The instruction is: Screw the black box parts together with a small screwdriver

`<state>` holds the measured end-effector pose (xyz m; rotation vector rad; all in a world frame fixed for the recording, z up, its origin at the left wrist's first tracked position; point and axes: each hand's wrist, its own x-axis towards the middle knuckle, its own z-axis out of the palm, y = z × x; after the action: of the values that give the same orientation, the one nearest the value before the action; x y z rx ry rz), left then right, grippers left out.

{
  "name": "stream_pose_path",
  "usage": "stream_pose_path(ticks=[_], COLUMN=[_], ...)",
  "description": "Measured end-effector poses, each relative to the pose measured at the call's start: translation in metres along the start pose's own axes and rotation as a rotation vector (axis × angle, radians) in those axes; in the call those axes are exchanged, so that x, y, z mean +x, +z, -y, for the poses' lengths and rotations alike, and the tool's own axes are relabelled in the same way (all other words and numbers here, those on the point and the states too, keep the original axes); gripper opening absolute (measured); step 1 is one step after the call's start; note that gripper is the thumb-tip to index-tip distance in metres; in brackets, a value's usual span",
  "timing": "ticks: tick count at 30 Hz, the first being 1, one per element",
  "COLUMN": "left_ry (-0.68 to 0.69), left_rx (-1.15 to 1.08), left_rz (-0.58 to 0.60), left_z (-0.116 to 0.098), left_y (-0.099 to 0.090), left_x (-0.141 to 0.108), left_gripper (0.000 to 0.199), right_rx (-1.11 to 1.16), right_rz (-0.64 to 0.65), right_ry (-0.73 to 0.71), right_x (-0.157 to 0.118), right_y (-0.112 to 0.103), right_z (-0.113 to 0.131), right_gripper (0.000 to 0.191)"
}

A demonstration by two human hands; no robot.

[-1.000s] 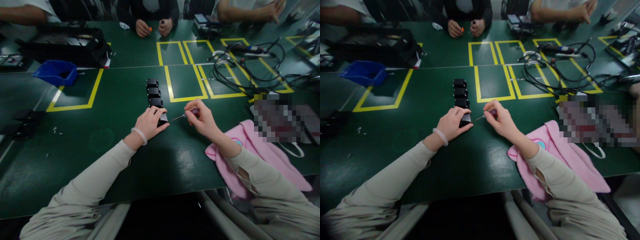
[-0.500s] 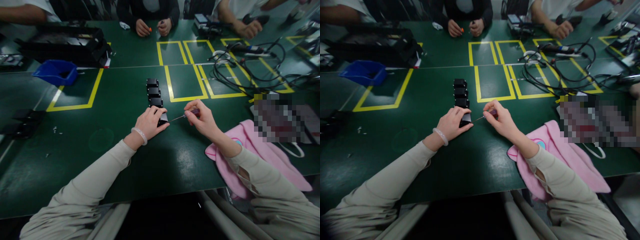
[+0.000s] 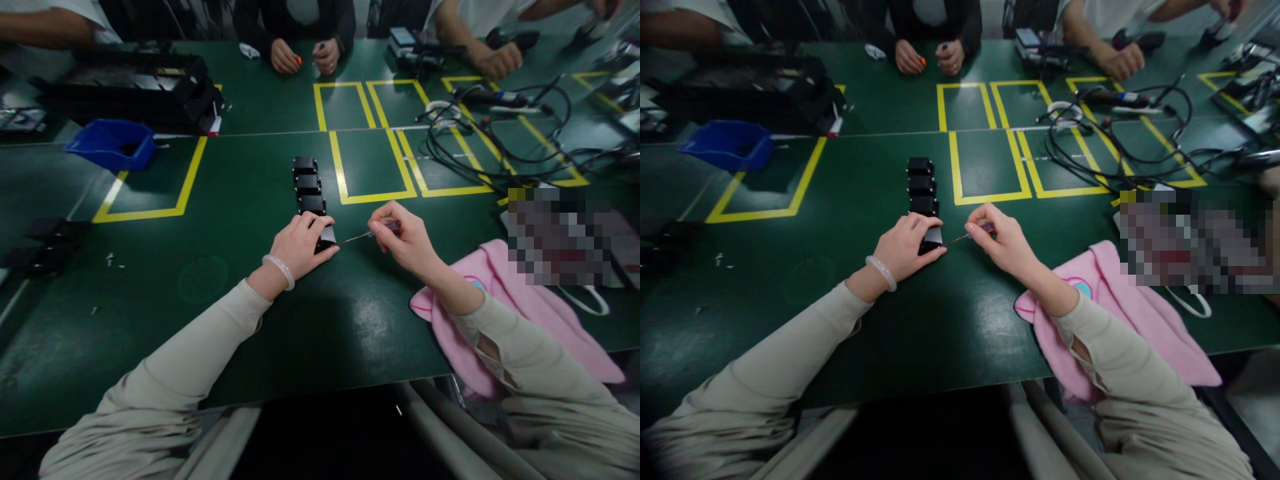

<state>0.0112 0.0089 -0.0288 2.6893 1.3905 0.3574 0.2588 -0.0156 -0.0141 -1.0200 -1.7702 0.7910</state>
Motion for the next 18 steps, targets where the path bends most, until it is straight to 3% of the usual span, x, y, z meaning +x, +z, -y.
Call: stream_pose_path(ticks=[18], left_ry=[0.012], left_rx=[-0.003], left_rz=[-0.02], left_z=[0.0014], left_y=[0.0014], left_x=[-0.0003], left_gripper=[0.048], right_rx=[-0.014], right_rz=[-0.035], right_ry=[-0.015], right_x=[-0.0009], right_y=[0.0009], right_z=[-0.0013], right_gripper=[0.019])
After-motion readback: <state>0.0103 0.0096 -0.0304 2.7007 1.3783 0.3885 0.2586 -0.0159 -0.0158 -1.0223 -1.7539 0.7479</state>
